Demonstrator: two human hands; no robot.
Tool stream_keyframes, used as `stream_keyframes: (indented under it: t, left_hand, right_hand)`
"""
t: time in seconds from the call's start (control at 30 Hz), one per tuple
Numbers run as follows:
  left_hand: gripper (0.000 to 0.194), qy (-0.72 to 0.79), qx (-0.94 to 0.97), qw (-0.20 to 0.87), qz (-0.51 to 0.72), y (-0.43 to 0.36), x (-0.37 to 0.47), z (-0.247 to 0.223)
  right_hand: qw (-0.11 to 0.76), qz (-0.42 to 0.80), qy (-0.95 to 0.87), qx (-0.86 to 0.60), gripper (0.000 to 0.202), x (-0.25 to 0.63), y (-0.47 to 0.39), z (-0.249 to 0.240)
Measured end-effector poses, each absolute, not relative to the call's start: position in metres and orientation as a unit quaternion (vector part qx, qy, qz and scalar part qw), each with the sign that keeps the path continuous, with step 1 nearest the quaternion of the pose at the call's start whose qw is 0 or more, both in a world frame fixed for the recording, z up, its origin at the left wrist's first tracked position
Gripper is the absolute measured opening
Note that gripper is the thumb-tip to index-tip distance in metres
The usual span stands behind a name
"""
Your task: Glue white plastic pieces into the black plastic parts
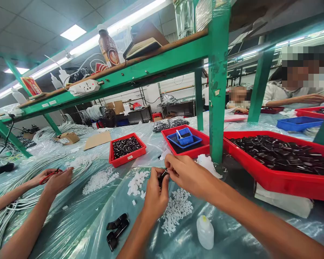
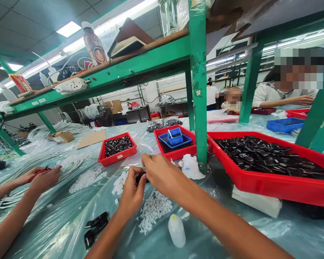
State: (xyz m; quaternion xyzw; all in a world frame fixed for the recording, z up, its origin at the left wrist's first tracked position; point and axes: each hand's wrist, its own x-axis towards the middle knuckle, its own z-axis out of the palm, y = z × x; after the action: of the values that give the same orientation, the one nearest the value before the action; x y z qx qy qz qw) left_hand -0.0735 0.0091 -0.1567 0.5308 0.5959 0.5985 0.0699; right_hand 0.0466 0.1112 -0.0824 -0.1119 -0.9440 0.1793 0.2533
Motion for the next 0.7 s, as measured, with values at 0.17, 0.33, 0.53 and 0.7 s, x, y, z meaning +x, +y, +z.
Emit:
stream_keyframes:
  t: [0.17, 0.33, 0.53, 0.7]
  left_hand:
    - [0.015, 0.597, 0.519, 0.054, 0.609, 0.009, -0.071, -0.161]
    - [0.02, 0.579, 0.514, 0.067, 0.63, 0.009, -0.067, -0.162]
    - [0.031, 0.556, 0.493, 0.089, 0.663, 0.006, -0.064, -0.16]
    - [0.034, 0.544, 0.47, 0.058, 0.693, 0.004, -0.064, -0.16]
  right_hand:
    - [0.242, 0.094, -0.956, -0.135, 0.02, 0.049, 0.091, -0.075]
    - [0.211, 0.099, -0.959, -0.162, 0.022, 0.05, 0.084, -0.066]
    - [0.232, 0.072, -0.962, -0.122, 0.026, 0.053, 0.076, -0.064]
    - [0.235, 0.012, -0.968, -0.083, 0.03, 0.059, 0.068, -0.065]
